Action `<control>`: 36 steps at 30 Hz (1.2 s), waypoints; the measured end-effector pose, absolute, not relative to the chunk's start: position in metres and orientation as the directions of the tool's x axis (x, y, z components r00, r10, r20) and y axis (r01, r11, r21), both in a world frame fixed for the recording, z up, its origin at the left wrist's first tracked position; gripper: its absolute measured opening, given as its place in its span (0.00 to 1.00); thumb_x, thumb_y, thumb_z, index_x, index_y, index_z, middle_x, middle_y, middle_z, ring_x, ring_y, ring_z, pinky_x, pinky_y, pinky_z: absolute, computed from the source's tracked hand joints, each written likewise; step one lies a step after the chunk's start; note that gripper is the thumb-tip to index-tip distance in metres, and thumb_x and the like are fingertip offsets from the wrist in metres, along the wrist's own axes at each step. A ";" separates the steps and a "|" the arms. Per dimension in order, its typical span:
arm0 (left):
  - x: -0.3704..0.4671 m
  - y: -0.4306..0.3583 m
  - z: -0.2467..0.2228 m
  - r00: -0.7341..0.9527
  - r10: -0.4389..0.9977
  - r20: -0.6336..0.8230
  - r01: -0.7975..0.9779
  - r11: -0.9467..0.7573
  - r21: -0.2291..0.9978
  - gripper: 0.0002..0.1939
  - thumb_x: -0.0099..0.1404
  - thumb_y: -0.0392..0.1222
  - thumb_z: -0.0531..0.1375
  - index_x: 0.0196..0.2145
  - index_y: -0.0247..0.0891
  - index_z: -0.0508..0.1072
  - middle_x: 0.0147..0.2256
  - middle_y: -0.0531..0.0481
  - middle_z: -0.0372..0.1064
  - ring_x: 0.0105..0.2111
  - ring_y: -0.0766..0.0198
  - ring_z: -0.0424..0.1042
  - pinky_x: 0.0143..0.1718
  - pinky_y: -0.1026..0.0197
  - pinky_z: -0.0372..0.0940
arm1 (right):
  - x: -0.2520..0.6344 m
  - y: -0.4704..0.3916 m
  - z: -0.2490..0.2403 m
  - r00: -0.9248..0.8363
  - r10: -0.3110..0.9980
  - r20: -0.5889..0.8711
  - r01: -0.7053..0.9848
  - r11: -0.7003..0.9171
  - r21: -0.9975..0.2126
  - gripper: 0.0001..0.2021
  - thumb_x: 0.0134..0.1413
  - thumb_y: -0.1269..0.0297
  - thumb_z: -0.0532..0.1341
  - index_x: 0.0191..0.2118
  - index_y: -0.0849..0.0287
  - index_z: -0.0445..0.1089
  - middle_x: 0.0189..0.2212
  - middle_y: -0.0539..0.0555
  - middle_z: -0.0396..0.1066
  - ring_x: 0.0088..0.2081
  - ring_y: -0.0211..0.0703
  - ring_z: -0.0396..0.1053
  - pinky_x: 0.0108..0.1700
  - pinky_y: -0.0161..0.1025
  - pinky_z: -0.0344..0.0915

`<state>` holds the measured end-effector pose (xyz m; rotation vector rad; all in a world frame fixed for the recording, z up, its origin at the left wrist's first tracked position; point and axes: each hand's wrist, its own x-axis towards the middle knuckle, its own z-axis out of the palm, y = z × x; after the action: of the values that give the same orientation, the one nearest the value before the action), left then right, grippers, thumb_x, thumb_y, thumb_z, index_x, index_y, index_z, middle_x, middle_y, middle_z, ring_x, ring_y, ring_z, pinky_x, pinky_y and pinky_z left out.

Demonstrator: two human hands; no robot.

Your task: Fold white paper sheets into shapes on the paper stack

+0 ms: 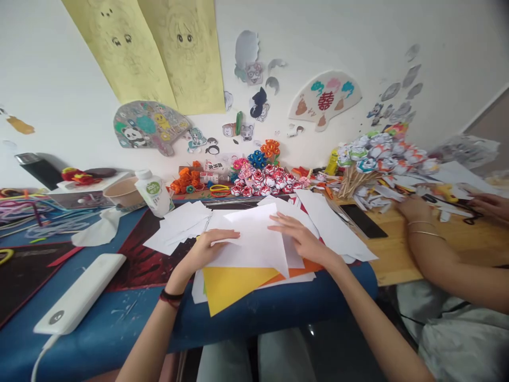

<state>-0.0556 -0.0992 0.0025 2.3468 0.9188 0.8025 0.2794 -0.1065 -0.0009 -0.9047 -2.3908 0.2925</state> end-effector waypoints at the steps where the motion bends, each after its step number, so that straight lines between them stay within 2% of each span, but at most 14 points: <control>1: -0.057 -0.105 0.003 0.589 0.735 0.336 0.443 -0.641 0.627 0.19 0.68 0.34 0.51 0.51 0.40 0.76 0.52 0.45 0.74 0.54 0.58 0.71 0.58 0.50 0.64 | 0.279 -0.115 -0.001 -0.648 0.650 0.397 0.549 0.760 -0.348 0.40 0.44 0.85 0.49 0.62 0.47 0.64 0.68 0.47 0.52 0.70 0.47 0.44 0.67 0.58 0.49; 4: -0.061 -0.116 0.003 0.564 0.762 0.317 0.464 -0.610 0.642 0.20 0.66 0.33 0.51 0.52 0.40 0.76 0.51 0.45 0.74 0.53 0.58 0.72 0.57 0.50 0.66 | 0.275 -0.133 0.000 -0.697 0.617 0.364 0.594 0.782 -0.188 0.33 0.48 0.79 0.56 0.60 0.49 0.66 0.68 0.51 0.51 0.70 0.53 0.42 0.68 0.64 0.42; 6: -0.061 -0.117 0.005 0.540 0.788 0.297 0.486 -0.579 0.654 0.19 0.67 0.35 0.52 0.52 0.40 0.76 0.51 0.45 0.75 0.51 0.57 0.73 0.55 0.51 0.67 | 0.270 -0.138 0.000 -0.698 0.616 0.366 0.629 0.771 -0.098 0.33 0.48 0.78 0.58 0.61 0.52 0.65 0.69 0.54 0.50 0.70 0.55 0.42 0.68 0.64 0.40; 9: -0.061 -0.114 0.009 0.497 0.822 0.277 0.509 -0.535 0.674 0.17 0.70 0.40 0.52 0.51 0.42 0.76 0.50 0.46 0.75 0.50 0.57 0.74 0.53 0.52 0.68 | 0.264 -0.141 -0.001 -0.649 0.654 0.390 0.687 0.723 -0.070 0.32 0.52 0.75 0.60 0.64 0.57 0.61 0.67 0.59 0.53 0.70 0.55 0.44 0.68 0.61 0.44; 13: -0.059 -0.108 0.013 0.622 0.737 0.265 0.400 -0.590 0.702 0.18 0.71 0.38 0.51 0.51 0.43 0.76 0.51 0.46 0.74 0.53 0.57 0.72 0.56 0.51 0.66 | 0.258 -0.136 -0.001 -0.661 0.639 0.394 0.616 0.761 -0.202 0.22 0.60 0.60 0.61 0.59 0.54 0.67 0.60 0.58 0.66 0.65 0.52 0.57 0.66 0.57 0.53; 17: -0.060 -0.104 0.013 0.706 0.661 0.253 0.339 -0.630 0.699 0.18 0.70 0.36 0.52 0.53 0.46 0.76 0.52 0.46 0.74 0.55 0.57 0.71 0.58 0.50 0.64 | 0.258 -0.126 -0.001 -0.740 0.586 0.332 0.492 0.807 -0.327 0.19 0.65 0.61 0.56 0.60 0.51 0.66 0.59 0.54 0.67 0.60 0.45 0.64 0.62 0.48 0.62; 22: -0.072 -0.105 0.009 0.752 0.645 0.134 0.474 -0.672 0.570 0.21 0.68 0.37 0.56 0.57 0.52 0.71 0.57 0.47 0.69 0.63 0.54 0.61 0.61 0.47 0.60 | 0.265 -0.116 -0.014 -0.788 0.531 0.311 0.387 0.821 -0.420 0.20 0.66 0.62 0.54 0.62 0.50 0.66 0.54 0.53 0.73 0.57 0.44 0.68 0.60 0.44 0.65; 26: -0.081 -0.113 0.003 0.760 0.648 0.046 0.538 -0.668 0.515 0.23 0.69 0.35 0.54 0.59 0.54 0.68 0.60 0.49 0.65 0.65 0.56 0.56 0.63 0.46 0.56 | 0.268 -0.118 -0.026 -0.702 0.621 0.350 0.374 0.739 -0.561 0.17 0.67 0.60 0.53 0.55 0.50 0.73 0.46 0.53 0.78 0.55 0.46 0.70 0.57 0.45 0.67; 28: -0.080 -0.116 0.000 0.704 0.703 0.101 0.555 -0.633 0.540 0.20 0.70 0.36 0.53 0.56 0.49 0.72 0.55 0.47 0.71 0.60 0.56 0.64 0.60 0.48 0.60 | 0.268 -0.119 -0.026 -0.604 0.745 0.284 0.423 0.601 -0.679 0.16 0.66 0.58 0.54 0.49 0.51 0.77 0.44 0.54 0.79 0.51 0.47 0.74 0.53 0.45 0.70; 30: -0.076 -0.117 -0.004 0.561 0.807 0.182 0.611 -0.552 0.568 0.14 0.72 0.40 0.52 0.42 0.41 0.78 0.42 0.45 0.78 0.46 0.58 0.75 0.48 0.55 0.68 | 0.266 -0.117 -0.024 -0.440 0.887 0.141 0.505 0.375 -0.777 0.16 0.64 0.55 0.56 0.41 0.56 0.79 0.36 0.55 0.79 0.41 0.49 0.76 0.43 0.43 0.73; 31: -0.072 -0.117 -0.005 0.469 0.858 0.207 0.654 -0.495 0.572 0.16 0.72 0.43 0.52 0.33 0.38 0.77 0.33 0.46 0.77 0.37 0.60 0.75 0.40 0.59 0.69 | 0.265 -0.115 -0.023 -0.346 0.936 0.065 0.539 0.255 -0.803 0.18 0.62 0.53 0.57 0.36 0.59 0.79 0.31 0.54 0.78 0.35 0.49 0.75 0.37 0.42 0.72; 33: -0.063 -0.117 -0.009 0.310 0.928 0.209 0.741 -0.373 0.558 0.22 0.71 0.48 0.52 0.21 0.37 0.69 0.21 0.52 0.67 0.23 0.66 0.67 0.27 0.64 0.63 | 0.260 -0.108 -0.022 -0.187 0.982 -0.040 0.565 0.074 -0.822 0.21 0.59 0.49 0.58 0.28 0.62 0.76 0.23 0.52 0.73 0.26 0.46 0.70 0.28 0.39 0.67; 34: -0.058 -0.116 -0.010 0.254 0.948 0.193 0.775 -0.319 0.546 0.23 0.72 0.49 0.51 0.21 0.37 0.67 0.18 0.54 0.63 0.21 0.67 0.64 0.24 0.65 0.60 | 0.257 -0.103 -0.021 -0.135 0.989 -0.058 0.564 0.029 -0.825 0.21 0.57 0.48 0.59 0.25 0.62 0.74 0.20 0.51 0.70 0.25 0.44 0.67 0.26 0.39 0.64; 36: -0.046 -0.116 -0.013 0.145 0.969 0.200 0.814 -0.232 0.532 0.18 0.71 0.49 0.52 0.29 0.37 0.71 0.22 0.54 0.66 0.22 0.66 0.66 0.24 0.64 0.61 | 0.250 -0.093 -0.021 -0.059 0.997 -0.055 0.559 -0.013 -0.829 0.21 0.55 0.47 0.60 0.23 0.61 0.70 0.19 0.49 0.66 0.24 0.41 0.62 0.26 0.37 0.60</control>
<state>-0.0462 -0.1159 -0.0126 2.1303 1.7269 0.7379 0.2496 -0.0933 -0.0214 -1.6274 -1.6765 0.9503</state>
